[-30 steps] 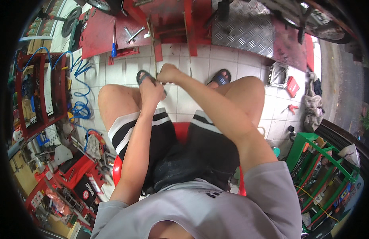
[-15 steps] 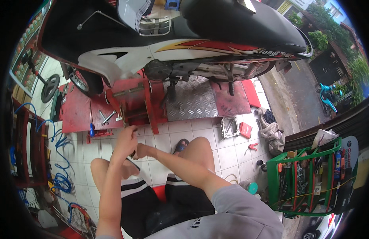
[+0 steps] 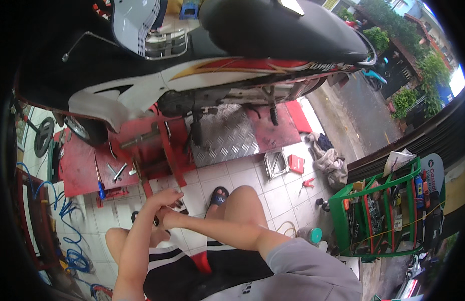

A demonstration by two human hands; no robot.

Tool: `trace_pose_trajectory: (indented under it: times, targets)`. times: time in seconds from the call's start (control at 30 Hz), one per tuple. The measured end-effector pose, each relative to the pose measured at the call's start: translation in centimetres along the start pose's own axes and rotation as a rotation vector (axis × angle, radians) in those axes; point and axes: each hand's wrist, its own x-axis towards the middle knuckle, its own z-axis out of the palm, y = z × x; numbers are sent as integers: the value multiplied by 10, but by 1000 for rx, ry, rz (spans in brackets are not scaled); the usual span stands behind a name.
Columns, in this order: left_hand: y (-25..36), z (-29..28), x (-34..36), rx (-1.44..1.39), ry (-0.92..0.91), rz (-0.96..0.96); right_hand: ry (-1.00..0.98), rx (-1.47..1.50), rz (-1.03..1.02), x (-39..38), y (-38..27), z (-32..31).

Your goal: The person sits on a red stool and uses a pair of pliers to manipulate and adjust a metal component on a red workbench. They repeatedly grip, bend, and reposition the metal piece while working on the assembly.

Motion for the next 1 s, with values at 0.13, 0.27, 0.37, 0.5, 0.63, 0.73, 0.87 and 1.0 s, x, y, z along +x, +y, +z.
trace_pose_trajectory:
  times: [0.13, 0.27, 0.37, 0.5, 0.63, 0.73, 0.87, 1.0]
  targets:
    - [12, 3, 5, -183, -53, -31, 282, -102, -138, -12, 8, 24]
    - [11, 2, -11, -744, -138, -157, 225, -62, -213, -4, -8, 33]
    - [19, 7, -14, -992, -60, -249, 218, -37, -130, -15, -18, 17]
    - [11, 13, 0, -992, 74, -325, 305, -4, -92, -34, -52, -16]
    - [-3, 18, 9, -852, -43, -221, 317, -99, -171, -34, -47, -10]
    - [-2, 19, 11, -841, -74, -219, 280, -165, -248, -36, -39, -12]
    - [-2, 16, 5, -735, -159, -146, 107, -138, -132, -43, -46, -21]
    - [3, 13, -3, -516, -192, -130, 68, -208, -134, -46, -41, -15]
